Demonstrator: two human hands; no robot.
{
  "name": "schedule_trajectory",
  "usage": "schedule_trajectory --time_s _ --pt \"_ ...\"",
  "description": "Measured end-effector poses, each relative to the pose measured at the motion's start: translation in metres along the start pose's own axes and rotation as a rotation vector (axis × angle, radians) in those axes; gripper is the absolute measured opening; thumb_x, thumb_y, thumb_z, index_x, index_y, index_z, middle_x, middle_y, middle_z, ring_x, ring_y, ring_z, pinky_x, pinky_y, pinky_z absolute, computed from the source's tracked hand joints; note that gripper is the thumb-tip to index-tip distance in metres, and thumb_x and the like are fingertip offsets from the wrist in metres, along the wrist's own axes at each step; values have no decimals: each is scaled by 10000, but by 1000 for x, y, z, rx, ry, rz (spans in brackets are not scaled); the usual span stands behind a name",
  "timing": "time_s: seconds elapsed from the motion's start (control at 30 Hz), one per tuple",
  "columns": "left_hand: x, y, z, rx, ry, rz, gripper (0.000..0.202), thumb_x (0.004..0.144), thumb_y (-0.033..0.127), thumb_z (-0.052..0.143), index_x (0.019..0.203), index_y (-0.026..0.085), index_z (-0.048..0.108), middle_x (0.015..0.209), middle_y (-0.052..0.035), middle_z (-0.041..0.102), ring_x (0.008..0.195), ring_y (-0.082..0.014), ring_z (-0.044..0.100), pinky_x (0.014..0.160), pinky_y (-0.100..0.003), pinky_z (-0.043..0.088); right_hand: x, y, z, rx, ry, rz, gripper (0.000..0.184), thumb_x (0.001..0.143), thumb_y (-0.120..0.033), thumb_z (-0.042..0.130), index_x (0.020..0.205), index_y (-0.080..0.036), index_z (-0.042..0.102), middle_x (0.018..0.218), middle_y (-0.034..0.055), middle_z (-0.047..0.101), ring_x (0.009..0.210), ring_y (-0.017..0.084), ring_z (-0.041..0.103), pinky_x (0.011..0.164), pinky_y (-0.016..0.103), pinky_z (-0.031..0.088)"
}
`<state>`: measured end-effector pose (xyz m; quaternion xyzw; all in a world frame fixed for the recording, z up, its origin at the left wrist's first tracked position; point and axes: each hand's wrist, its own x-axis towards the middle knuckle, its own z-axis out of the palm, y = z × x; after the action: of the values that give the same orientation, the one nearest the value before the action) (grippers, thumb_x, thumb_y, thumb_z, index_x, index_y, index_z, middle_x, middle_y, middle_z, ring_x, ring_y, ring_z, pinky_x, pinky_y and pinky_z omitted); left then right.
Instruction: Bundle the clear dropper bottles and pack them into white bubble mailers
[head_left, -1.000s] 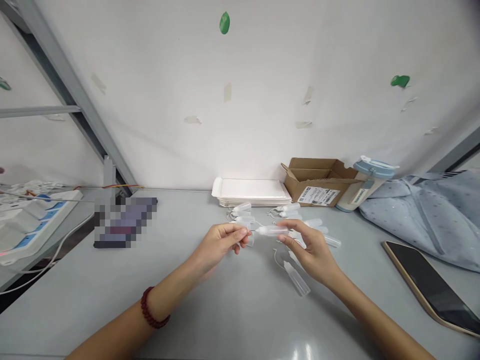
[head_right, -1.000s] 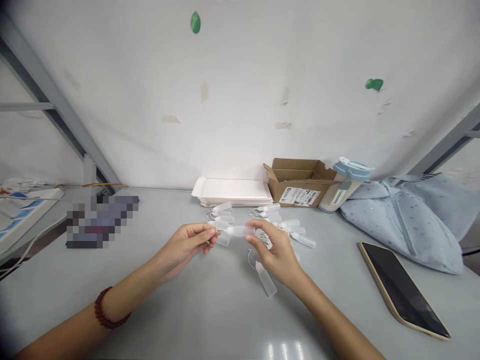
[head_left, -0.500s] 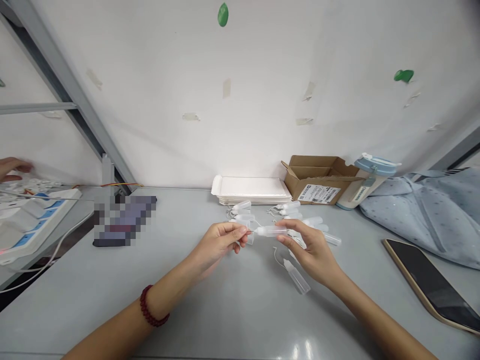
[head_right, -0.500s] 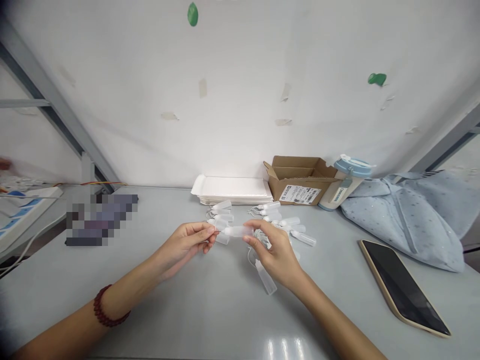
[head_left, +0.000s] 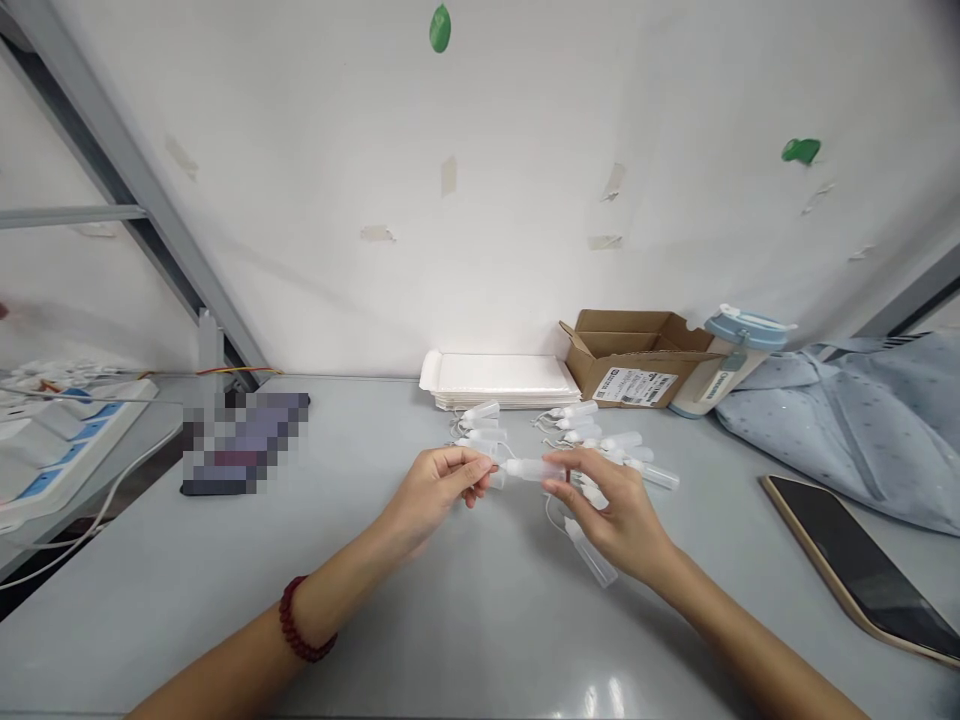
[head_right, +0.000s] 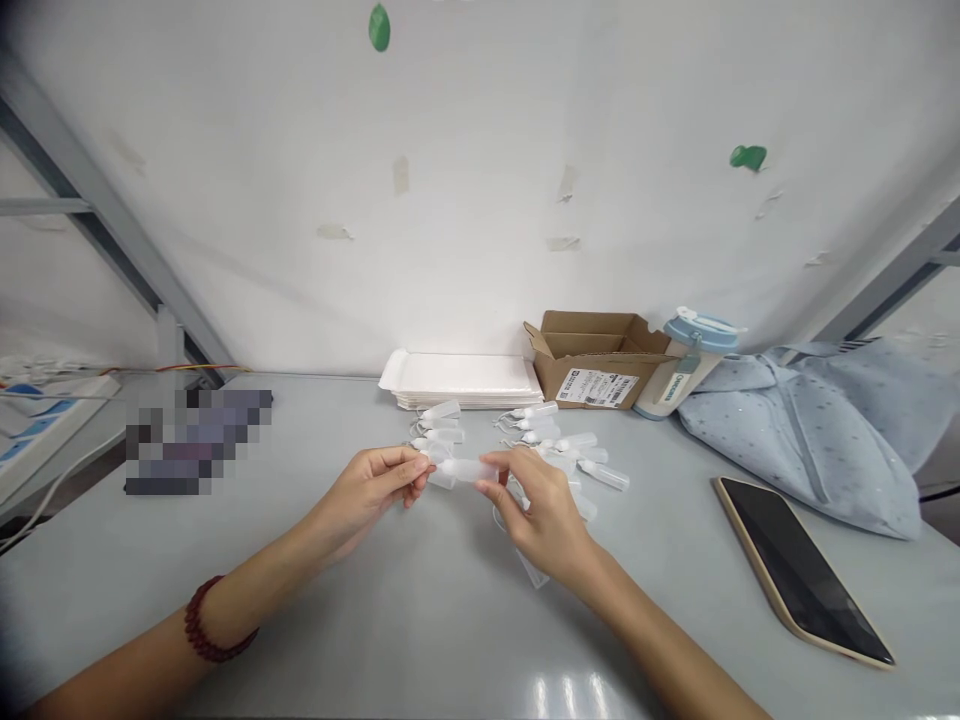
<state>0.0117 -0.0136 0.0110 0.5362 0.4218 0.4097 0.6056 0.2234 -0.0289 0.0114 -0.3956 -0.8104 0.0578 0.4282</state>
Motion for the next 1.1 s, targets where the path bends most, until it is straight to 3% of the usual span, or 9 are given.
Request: schedule_trajectory --time_s 0.27,0.6,0.73,0.83,0.93,1.1 --pt "-3 -3 9 99 38 6 272 764 394 586 649 148 594 615 8 523 583 -107 460 574 -238 386 -5 0 6 -19 38 -68 134 869 -211 493 983 -210 565 662 13 584 601 156 560 554 281 455" --pt "-2 -5 6 99 11 -4 268 795 363 564 643 143 578 618 4 520 582 -98 446 586 -239 377 -4 0 10 -17 36 -66 123 871 -208 496 970 -203 567 681 20 598 606 152 562 556 278 456" --pt "0 -7 5 71 -143 -11 213 733 328 645 840 147 617 765 -30 570 666 -116 496 582 -230 396 0 1 4 -33 51 -68 129 866 -233 507 973 -214 578 680 12 615 628 159 582 591 289 466" --pt "1 -9 6 46 -260 -42 375 695 298 693 1031 176 581 865 -42 593 705 -123 528 572 -224 405 3 3 0 -53 52 -65 129 867 -243 513 976 -220 578 690 8 623 635 160 583 617 305 468" --pt "2 -8 6 60 -179 -26 298 771 369 611 996 175 589 812 -28 603 630 -104 517 563 -234 407 4 5 -3 -62 34 -68 123 874 -246 509 975 -219 574 688 8 619 633 158 583 619 306 465" --pt "4 -3 0 148 -43 32 285 804 409 547 718 142 600 710 -24 583 601 -104 489 576 -233 405 4 8 -2 -65 13 -70 116 871 -236 518 970 -208 572 706 15 618 651 158 582 613 296 464"
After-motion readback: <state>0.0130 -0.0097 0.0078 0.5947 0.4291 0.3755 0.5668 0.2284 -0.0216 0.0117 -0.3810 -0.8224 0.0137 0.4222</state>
